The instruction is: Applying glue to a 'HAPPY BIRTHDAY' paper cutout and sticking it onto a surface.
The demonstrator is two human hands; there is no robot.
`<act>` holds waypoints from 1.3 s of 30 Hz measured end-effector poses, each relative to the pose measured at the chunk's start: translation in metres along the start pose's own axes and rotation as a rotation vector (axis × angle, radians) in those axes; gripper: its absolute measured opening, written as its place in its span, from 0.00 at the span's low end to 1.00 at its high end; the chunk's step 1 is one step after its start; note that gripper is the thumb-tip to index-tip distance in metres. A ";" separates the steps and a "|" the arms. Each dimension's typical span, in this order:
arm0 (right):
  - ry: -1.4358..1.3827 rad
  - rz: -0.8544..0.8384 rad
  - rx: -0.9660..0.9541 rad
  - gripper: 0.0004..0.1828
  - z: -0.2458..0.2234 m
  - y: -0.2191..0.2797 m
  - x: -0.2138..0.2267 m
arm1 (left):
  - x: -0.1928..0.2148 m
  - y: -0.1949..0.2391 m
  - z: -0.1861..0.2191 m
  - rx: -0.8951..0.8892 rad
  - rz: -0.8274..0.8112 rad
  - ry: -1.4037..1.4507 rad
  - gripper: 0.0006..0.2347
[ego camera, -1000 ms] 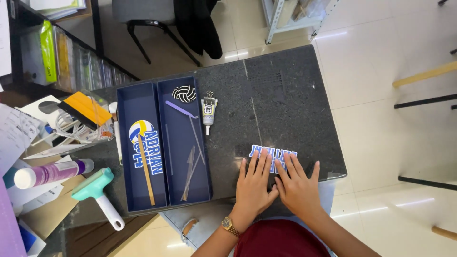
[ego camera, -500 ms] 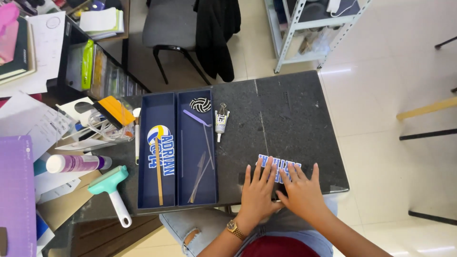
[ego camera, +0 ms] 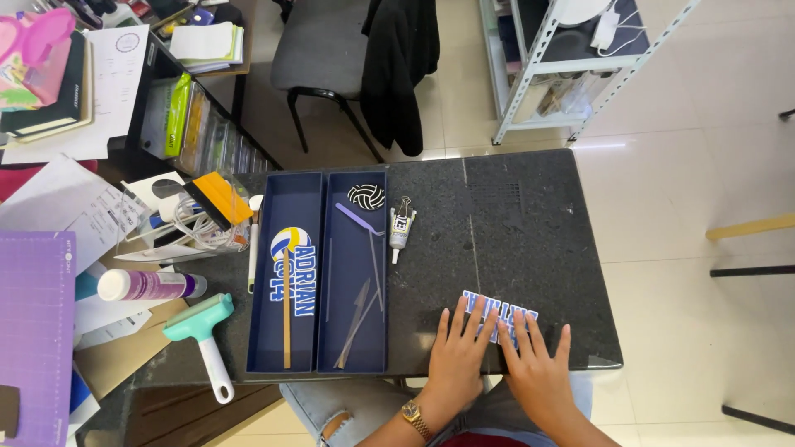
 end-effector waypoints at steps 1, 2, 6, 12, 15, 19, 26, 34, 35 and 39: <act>-0.008 0.012 0.005 0.43 0.000 -0.001 0.000 | 0.004 -0.001 0.000 0.001 -0.004 0.042 0.43; -0.017 0.025 0.010 0.41 0.001 -0.001 0.001 | 0.008 -0.002 0.000 0.001 -0.009 0.084 0.42; -0.014 0.026 0.026 0.42 0.006 -0.006 0.006 | 0.006 -0.003 -0.001 0.017 -0.016 0.067 0.42; -0.149 -0.092 -0.021 0.59 0.021 -0.006 -0.010 | 0.000 0.002 -0.001 0.028 0.013 0.006 0.48; -0.145 -0.151 -0.011 0.61 0.016 -0.002 -0.012 | 0.007 0.006 0.000 0.033 0.045 0.005 0.43; -0.119 -0.112 -0.020 0.62 0.014 0.001 0.007 | 0.004 0.012 0.001 0.023 0.053 -0.077 0.47; -0.154 -0.038 -0.004 0.41 0.006 0.010 0.013 | -0.001 0.012 0.002 0.003 0.064 -0.168 0.35; -0.215 -0.118 -0.038 0.45 0.008 0.010 0.005 | -0.009 0.011 -0.001 0.007 0.007 -0.067 0.46; -0.252 -0.179 -0.077 0.48 0.012 0.011 -0.001 | -0.013 0.010 -0.003 0.016 -0.048 0.028 0.53; -0.534 -0.186 -0.194 0.46 0.042 0.000 -0.010 | 0.002 0.008 -0.003 0.042 -0.112 0.107 0.58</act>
Point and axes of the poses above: each hand's wrist, its own y-axis away from the middle knuckle, its own x-axis out of the back of the hand, z = x × y, the point moved 9 cm from there along -y, towards the middle knuckle, and after that the axes turned 1 degree about x, right-handed, at the moved point
